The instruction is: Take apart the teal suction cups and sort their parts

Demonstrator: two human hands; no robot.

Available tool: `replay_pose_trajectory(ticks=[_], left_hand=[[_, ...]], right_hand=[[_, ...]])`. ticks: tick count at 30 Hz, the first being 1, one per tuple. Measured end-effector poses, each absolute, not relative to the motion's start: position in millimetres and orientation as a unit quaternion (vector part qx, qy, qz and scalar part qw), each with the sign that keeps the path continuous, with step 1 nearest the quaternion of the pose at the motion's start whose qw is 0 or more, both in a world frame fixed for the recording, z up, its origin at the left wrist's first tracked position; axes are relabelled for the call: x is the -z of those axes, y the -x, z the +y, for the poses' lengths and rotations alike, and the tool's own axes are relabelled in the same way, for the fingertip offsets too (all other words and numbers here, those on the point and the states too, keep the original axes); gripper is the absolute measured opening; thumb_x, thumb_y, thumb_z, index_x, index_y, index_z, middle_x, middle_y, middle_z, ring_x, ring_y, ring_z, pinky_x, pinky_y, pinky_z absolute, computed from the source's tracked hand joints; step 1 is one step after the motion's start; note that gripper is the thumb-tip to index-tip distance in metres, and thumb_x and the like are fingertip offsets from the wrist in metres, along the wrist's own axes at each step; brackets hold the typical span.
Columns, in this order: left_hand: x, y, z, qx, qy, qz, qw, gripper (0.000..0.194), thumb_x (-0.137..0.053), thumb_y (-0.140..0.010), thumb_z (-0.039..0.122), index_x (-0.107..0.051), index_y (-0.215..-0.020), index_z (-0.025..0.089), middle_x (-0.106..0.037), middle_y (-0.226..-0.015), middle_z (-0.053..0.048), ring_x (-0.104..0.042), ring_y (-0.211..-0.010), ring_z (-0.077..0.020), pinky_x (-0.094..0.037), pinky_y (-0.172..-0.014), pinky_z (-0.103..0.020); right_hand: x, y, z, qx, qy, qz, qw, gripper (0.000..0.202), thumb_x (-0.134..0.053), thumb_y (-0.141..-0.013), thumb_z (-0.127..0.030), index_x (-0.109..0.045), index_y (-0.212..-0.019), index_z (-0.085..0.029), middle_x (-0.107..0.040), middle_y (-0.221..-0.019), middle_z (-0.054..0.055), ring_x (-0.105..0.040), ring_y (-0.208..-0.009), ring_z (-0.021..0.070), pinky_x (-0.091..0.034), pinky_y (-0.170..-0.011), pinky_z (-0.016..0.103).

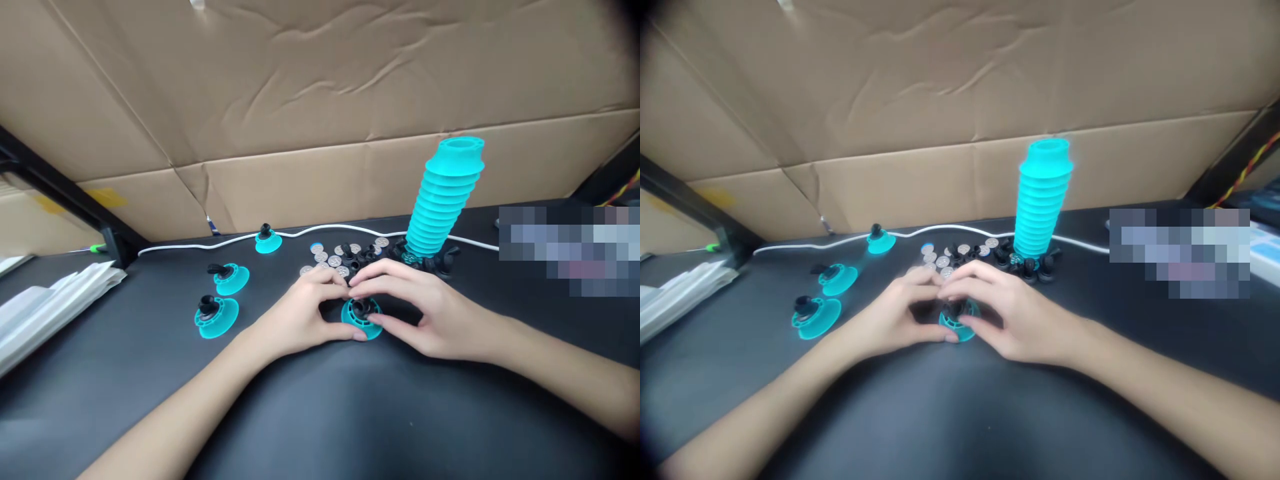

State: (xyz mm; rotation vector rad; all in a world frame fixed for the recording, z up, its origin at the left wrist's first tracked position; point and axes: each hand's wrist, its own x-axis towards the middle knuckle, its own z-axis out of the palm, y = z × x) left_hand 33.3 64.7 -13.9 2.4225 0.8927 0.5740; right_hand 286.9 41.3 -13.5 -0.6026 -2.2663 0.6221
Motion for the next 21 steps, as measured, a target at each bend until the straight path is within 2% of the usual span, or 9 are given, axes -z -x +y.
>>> replay_pose_trajectory(ticks=[2, 7, 12, 17, 21], left_hand=[[14.6, -33.0, 64.7, -0.213, -0.887, 0.326, 0.248, 0.047, -0.088, -0.081, 0.058, -0.081, -0.112, 0.024, -0.069, -0.107, -0.005, -0.060, -0.103, -0.0245, -0.048, -0.093, -0.038], [13.4, -33.8, 65.0, -0.206, -0.888, 0.328, 0.247, 0.048, -0.089, -0.081, 0.056, -0.080, -0.116, 0.025, -0.067, -0.104, -0.004, -0.060, -0.099, -0.0232, -0.047, -0.089, -0.036], [13.3, -33.4, 65.5, -0.211, -0.888, 0.325, 0.248, 0.043, -0.089, -0.081, 0.056, -0.080, -0.106, 0.023, -0.068, -0.103, -0.003, -0.060, -0.099, -0.0229, -0.046, -0.091, -0.037], [13.6, -33.1, 65.4, -0.210, -0.886, 0.330, 0.247, 0.045, -0.089, -0.080, 0.056, -0.080, -0.110, 0.024, -0.066, -0.101, -0.003, -0.058, -0.096, -0.0218, -0.046, -0.087, -0.035], [13.4, -33.7, 64.9, -0.213, -0.887, 0.326, 0.249, 0.042, -0.088, -0.081, 0.057, -0.080, -0.102, 0.022, -0.066, -0.102, -0.004, -0.059, -0.097, -0.0222, -0.047, -0.089, -0.037]], right_hand=[[14.4, -285.4, 40.6, -0.241, 0.231, -0.875, 0.351, 0.043, -0.066, -0.099, -0.011, -0.062, -0.140, -0.024, -0.062, -0.137, 0.013, -0.063, -0.126, 0.0244, -0.057, -0.108, 0.042], [17.6, -281.2, 38.3, -0.238, 0.258, -0.862, 0.365, 0.037, -0.069, -0.099, -0.016, -0.065, -0.135, -0.023, -0.064, -0.126, 0.011, -0.066, -0.115, 0.0222, -0.059, -0.099, 0.038], [14.8, -284.1, 39.2, -0.243, 0.221, -0.877, 0.351, 0.042, -0.061, -0.100, -0.007, -0.063, -0.140, -0.020, -0.061, -0.136, 0.013, -0.062, -0.127, 0.0209, -0.054, -0.111, 0.037], [15.7, -283.4, 40.9, -0.236, 0.242, -0.868, 0.365, 0.036, -0.069, -0.100, -0.017, -0.066, -0.136, -0.022, -0.064, -0.125, 0.011, -0.066, -0.114, 0.0208, -0.059, -0.100, 0.037], [13.5, -283.7, 38.9, -0.245, 0.217, -0.879, 0.348, 0.040, -0.060, -0.102, -0.009, -0.063, -0.139, -0.023, -0.062, -0.134, 0.012, -0.063, -0.124, 0.0214, -0.056, -0.107, 0.039]])
